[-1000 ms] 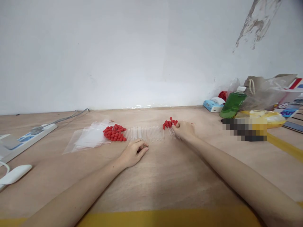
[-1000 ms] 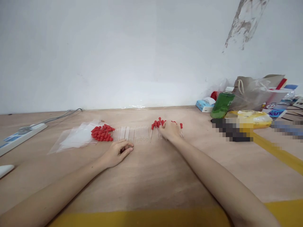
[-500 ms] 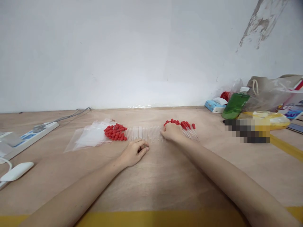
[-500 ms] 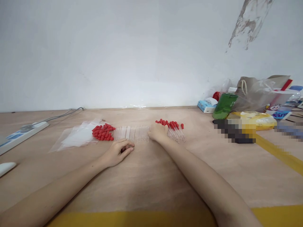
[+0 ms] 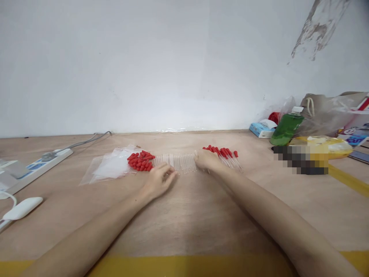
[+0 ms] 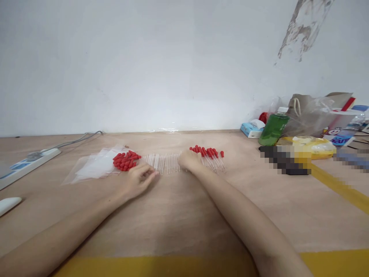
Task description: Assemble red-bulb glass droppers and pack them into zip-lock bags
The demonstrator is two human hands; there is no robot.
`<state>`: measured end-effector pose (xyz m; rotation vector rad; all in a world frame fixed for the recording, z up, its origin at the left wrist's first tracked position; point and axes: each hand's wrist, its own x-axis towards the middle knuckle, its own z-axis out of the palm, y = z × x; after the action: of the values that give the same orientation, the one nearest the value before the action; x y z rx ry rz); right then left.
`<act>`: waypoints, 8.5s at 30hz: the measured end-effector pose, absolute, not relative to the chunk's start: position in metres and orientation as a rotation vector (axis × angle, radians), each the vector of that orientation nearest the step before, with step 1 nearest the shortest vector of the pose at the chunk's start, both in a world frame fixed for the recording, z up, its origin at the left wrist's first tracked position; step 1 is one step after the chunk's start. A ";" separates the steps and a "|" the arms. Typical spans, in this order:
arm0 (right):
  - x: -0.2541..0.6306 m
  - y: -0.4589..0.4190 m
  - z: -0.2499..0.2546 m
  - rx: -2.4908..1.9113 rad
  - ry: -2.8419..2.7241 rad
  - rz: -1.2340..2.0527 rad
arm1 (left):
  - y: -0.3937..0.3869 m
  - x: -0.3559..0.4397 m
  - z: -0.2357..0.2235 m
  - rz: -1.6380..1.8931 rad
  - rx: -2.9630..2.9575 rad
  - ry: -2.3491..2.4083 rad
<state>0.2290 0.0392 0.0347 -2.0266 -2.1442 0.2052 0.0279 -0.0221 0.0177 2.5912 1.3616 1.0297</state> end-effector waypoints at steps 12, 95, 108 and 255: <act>0.291 -0.031 -0.006 -1.109 -2.187 -0.053 | 0.087 -0.066 0.075 -0.015 2.762 1.517; 0.257 -0.035 0.008 -1.060 -2.463 0.093 | -0.022 0.057 -0.001 0.804 2.698 0.956; 0.320 0.020 0.029 -1.895 -1.757 0.106 | -0.018 0.051 -0.003 0.921 2.558 1.133; 0.324 0.047 0.010 -1.892 -1.604 0.170 | -0.020 0.049 -0.002 0.846 2.626 1.158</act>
<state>0.3239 0.0471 0.0105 -1.8924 -1.6044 0.1696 0.0492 -0.0199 -0.0022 2.6261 1.1585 0.8455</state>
